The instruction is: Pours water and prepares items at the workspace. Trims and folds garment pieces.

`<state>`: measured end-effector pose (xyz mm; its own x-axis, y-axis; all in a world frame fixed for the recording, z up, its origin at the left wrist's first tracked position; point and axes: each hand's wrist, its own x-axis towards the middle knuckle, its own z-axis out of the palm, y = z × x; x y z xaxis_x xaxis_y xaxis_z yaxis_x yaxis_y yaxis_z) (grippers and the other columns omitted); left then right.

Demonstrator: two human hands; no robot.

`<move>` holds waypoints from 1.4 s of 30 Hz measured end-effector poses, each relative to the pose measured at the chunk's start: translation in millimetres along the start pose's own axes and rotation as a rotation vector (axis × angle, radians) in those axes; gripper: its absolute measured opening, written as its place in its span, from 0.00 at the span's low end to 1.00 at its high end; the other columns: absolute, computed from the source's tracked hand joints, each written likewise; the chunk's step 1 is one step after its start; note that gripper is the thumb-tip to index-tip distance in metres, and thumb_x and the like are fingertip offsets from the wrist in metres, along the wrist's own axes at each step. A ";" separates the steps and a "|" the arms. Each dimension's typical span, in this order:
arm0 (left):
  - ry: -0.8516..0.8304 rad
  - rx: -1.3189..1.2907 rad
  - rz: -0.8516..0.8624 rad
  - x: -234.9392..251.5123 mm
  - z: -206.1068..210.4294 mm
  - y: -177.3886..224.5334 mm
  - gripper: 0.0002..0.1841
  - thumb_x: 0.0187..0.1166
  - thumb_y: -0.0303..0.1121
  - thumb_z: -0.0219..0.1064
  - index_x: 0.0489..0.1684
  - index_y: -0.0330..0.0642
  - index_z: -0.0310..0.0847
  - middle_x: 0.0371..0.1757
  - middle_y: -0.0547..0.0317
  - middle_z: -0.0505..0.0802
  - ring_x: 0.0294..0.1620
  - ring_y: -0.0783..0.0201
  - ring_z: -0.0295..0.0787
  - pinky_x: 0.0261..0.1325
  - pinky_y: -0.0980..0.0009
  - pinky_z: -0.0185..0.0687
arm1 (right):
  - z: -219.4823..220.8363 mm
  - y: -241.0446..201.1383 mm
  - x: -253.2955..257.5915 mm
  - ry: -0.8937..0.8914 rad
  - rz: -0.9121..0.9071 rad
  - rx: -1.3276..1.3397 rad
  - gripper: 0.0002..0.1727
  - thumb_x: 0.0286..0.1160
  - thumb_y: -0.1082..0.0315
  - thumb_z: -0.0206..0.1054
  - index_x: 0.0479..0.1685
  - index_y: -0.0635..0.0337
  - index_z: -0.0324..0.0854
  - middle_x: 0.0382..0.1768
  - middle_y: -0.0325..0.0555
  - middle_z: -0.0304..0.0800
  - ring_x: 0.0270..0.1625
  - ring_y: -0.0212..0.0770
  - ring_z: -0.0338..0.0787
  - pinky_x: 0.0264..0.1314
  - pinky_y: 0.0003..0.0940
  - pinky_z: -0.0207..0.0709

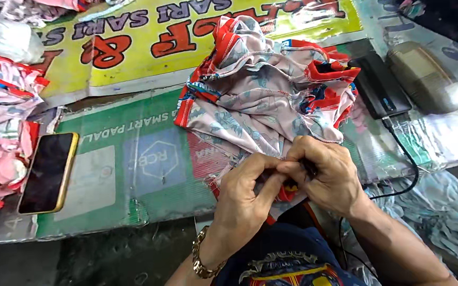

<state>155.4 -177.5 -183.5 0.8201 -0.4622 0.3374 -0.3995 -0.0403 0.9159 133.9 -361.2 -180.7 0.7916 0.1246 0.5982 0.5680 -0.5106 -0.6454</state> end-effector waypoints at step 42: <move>0.093 -0.011 0.076 28.9 -56.1 11.7 0.04 0.88 0.26 0.60 0.50 0.44 0.78 0.37 0.69 0.91 0.36 0.73 0.91 0.43 0.76 0.91 | 2.5 -16.5 -18.4 -0.407 -0.101 -0.375 0.08 0.81 0.64 0.61 0.40 0.55 0.85 0.26 0.42 0.80 0.22 0.42 0.80 0.16 0.36 0.65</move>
<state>197.4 -141.6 -150.9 0.8221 -0.3792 0.4246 -0.4583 0.0016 0.8888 110.5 -353.0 -182.2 0.8024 0.4689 0.3690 0.5858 -0.7371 -0.3371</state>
